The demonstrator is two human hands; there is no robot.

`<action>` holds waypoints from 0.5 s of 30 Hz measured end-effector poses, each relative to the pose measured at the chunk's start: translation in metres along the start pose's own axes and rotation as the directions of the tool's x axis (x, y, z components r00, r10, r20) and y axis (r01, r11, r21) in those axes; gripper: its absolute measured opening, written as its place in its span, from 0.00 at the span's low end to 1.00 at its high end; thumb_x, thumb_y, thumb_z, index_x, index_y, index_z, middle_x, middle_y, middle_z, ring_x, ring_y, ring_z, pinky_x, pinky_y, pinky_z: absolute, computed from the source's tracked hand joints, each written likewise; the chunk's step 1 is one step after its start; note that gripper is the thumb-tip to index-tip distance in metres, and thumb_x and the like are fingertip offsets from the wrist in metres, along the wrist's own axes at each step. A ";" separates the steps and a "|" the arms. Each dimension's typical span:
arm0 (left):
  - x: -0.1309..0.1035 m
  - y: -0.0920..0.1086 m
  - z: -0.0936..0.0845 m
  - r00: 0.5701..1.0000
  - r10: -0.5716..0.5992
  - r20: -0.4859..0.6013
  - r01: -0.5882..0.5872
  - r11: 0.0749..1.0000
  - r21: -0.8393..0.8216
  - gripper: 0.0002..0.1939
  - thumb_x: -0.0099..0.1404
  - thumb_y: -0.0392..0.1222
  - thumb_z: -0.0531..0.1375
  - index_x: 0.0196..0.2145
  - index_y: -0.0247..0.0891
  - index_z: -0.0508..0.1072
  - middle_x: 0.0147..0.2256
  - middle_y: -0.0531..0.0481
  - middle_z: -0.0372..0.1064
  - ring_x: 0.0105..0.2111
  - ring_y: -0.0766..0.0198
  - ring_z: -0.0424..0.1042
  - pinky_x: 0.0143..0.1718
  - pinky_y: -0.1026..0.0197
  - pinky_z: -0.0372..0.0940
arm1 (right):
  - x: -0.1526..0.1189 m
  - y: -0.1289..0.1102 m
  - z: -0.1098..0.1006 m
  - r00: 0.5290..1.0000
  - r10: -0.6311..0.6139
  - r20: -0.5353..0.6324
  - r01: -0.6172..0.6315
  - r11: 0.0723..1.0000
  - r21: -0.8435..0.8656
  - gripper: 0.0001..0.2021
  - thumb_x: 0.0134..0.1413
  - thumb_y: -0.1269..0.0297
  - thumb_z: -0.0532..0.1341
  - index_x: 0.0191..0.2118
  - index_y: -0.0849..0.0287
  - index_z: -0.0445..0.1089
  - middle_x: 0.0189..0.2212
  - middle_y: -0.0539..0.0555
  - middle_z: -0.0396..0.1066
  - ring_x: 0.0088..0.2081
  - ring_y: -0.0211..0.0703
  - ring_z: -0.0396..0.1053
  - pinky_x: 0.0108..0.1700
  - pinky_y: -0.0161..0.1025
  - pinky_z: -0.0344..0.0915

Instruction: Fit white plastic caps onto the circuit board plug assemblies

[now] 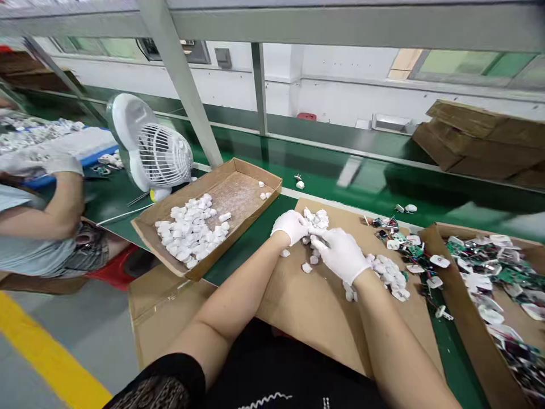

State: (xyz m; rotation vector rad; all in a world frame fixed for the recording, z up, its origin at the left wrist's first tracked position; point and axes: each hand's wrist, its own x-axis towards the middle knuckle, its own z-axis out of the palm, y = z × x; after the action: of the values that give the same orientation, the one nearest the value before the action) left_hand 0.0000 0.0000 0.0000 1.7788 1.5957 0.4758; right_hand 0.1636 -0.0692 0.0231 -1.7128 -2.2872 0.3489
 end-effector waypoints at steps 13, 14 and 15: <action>-0.004 -0.014 -0.019 1.000 0.009 0.027 0.001 0.931 -0.364 0.17 0.47 0.36 0.66 0.38 0.34 0.77 0.35 0.46 0.77 0.31 0.63 0.73 0.28 0.66 0.65 | 0.014 0.007 0.008 0.985 0.165 -0.053 -0.165 0.986 0.001 0.16 0.56 0.48 0.60 0.32 0.53 0.78 0.32 0.56 0.70 0.35 0.48 0.65 0.36 0.41 0.58; -0.004 -0.015 -0.020 0.999 0.028 0.040 -0.010 0.916 -0.400 0.18 0.49 0.36 0.65 0.41 0.34 0.77 0.37 0.45 0.77 0.32 0.63 0.74 0.30 0.66 0.67 | 0.015 0.003 0.009 0.987 0.149 -0.065 -0.148 0.989 0.009 0.16 0.59 0.47 0.58 0.35 0.51 0.78 0.33 0.56 0.70 0.38 0.50 0.65 0.39 0.41 0.58; -0.004 -0.016 -0.020 0.998 0.046 0.054 -0.018 0.902 -0.432 0.19 0.51 0.37 0.64 0.43 0.34 0.77 0.38 0.44 0.77 0.33 0.63 0.74 0.31 0.65 0.68 | 0.017 0.000 0.012 0.987 0.137 -0.077 -0.137 0.990 0.016 0.17 0.60 0.47 0.56 0.39 0.49 0.78 0.36 0.56 0.71 0.40 0.51 0.65 0.41 0.42 0.58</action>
State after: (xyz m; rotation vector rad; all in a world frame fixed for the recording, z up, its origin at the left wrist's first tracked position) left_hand -0.0259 0.0015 0.0036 1.4661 1.2948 0.7213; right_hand 0.1549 -0.0536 0.0135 -1.8495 -2.1151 0.3152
